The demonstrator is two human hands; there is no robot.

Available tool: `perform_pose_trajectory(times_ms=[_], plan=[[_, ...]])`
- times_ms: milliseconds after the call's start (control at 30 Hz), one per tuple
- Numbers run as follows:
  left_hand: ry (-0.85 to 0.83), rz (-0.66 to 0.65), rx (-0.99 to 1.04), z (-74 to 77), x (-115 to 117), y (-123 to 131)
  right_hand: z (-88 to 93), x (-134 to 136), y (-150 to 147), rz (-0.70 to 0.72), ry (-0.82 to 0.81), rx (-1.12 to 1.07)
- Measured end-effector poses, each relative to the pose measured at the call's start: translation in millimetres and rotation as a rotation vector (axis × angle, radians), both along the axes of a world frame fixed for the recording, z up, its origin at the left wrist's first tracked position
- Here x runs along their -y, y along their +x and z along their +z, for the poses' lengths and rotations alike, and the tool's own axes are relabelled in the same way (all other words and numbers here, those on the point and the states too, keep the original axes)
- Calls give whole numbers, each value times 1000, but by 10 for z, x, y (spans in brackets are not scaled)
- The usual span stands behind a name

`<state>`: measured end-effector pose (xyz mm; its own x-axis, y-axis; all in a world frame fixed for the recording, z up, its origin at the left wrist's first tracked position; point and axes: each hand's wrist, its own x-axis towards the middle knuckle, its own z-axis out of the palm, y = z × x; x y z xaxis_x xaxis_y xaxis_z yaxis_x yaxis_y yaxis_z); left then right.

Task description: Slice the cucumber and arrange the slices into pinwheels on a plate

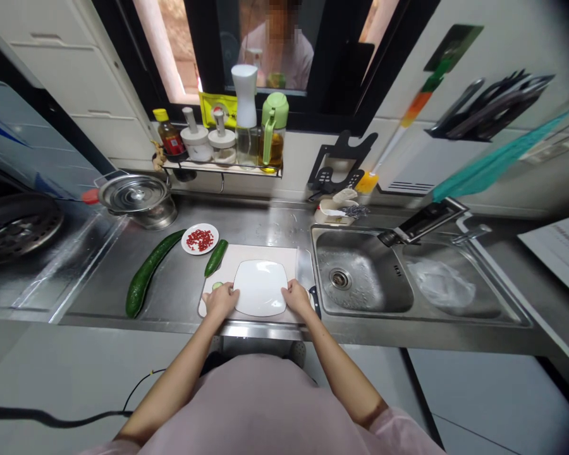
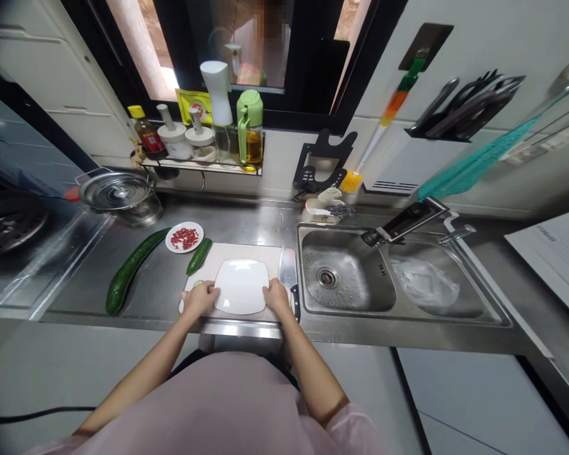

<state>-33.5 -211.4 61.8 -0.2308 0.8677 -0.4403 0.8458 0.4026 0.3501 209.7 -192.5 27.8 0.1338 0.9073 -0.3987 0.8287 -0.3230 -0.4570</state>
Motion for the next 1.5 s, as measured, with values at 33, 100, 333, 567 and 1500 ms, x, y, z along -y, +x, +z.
perform_pose_trajectory(times_ms=[33, 100, 333, 567, 1500], plan=[[-3, -3, -1, -5, -1, 0, -4, 2, 0, 0, 1, -2], [-5, -8, 1, -10, -1, 0, -6, 5, -1, 0, 0, -7], [-11, -6, 1, 5, 6, 9, 31, 11, -9, 5, 4, -4], [-8, -34, -23, 51, 14, 14, 50, 12, -18, 12, -4, 18], [209, 272, -17, -135, 133, -474, 160, 64, 84, 82, 169, 46]])
